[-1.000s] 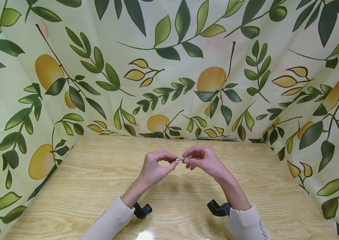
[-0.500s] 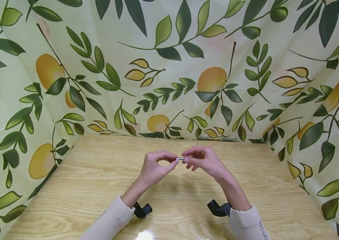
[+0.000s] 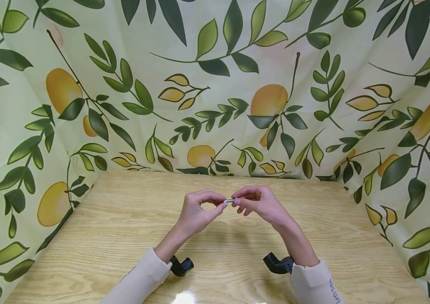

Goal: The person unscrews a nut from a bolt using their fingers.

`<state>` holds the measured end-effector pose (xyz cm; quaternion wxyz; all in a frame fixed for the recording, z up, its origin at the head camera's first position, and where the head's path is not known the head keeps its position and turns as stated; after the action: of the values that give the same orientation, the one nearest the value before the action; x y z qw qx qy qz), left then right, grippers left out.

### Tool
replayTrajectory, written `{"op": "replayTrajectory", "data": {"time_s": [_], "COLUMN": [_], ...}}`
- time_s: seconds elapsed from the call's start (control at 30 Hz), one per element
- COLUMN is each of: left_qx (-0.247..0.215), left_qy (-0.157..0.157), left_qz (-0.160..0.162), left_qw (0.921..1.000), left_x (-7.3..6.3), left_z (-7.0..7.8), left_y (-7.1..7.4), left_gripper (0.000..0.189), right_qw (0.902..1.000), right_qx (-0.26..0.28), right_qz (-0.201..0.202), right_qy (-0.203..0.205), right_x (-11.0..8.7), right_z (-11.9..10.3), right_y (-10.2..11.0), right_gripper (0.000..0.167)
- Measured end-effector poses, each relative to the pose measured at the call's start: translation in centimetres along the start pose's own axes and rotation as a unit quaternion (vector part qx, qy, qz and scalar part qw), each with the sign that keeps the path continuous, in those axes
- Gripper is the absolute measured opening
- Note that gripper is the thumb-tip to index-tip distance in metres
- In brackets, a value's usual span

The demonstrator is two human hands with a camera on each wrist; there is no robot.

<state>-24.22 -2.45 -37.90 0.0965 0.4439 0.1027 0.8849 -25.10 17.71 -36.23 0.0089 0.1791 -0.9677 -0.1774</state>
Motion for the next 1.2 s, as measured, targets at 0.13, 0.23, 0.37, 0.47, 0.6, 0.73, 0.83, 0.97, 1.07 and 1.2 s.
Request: {"op": "replayTrajectory", "data": {"time_s": [0.13,0.23,0.37,0.47,0.6,0.73,0.83,0.97,1.07,1.2], "left_qx": [0.003,0.003,0.001,-0.002,-0.003,-0.005,-0.004,-0.004,-0.004,-0.002], "left_qy": [-0.006,-0.009,-0.006,-0.005,-0.011,-0.010,-0.007,-0.001,-0.001,0.001], "left_qz": [0.003,0.002,-0.001,-0.004,-0.005,-0.005,-0.004,0.000,0.003,0.005], "left_qw": [1.0000,0.9999,1.0000,1.0000,0.9999,0.9999,1.0000,1.0000,1.0000,1.0000], "left_x": [0.02,0.01,-0.05,-0.05,0.02,0.03,0.00,0.00,0.04,0.03], "left_z": [0.07,0.09,-0.04,-0.05,0.06,0.03,0.04,0.02,0.01,-0.09], "left_y": [0.00,0.02,-0.01,-0.04,-0.11,-0.10,-0.03,0.07,0.12,0.20], "left_gripper": [0.010,0.010,0.009,0.010,0.010,0.010,0.010,0.010,0.010,0.010], "right_qw": [1.0000,1.0000,0.9999,0.9997,0.9996,0.9998,1.0000,0.9999,0.9998,0.9996], "right_qx": [0.006,0.007,-0.006,-0.016,-0.021,-0.017,-0.008,0.007,0.011,0.020], "right_qz": [0.003,0.003,-0.004,-0.012,-0.014,-0.007,0.002,0.009,0.012,0.020], "right_qy": [0.004,0.003,-0.009,-0.014,-0.009,-0.002,-0.005,-0.009,-0.007,-0.002], "right_x": [0.01,0.04,-0.03,-0.10,-0.14,-0.12,-0.06,-0.02,0.03,0.07], "right_z": [-0.01,0.02,0.14,0.20,0.15,0.01,-0.03,0.02,0.07,0.08], "right_y": [0.04,0.05,0.05,0.05,0.11,0.20,0.27,0.33,0.34,0.36], "right_gripper": [0.027,0.028,0.030,0.029,0.029,0.028,0.027,0.026,0.026,0.026]}}
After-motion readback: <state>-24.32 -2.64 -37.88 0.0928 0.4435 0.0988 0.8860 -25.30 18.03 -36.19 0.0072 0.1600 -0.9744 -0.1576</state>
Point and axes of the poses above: each hand's wrist, its own x-axis towards the middle knuckle, its own y-axis out of the back of the hand, z = x × y, the point moved 4 cm from there along x, towards the middle knuckle, and after that the axes turned 7 degrees about -y, right-handed, at the moved point
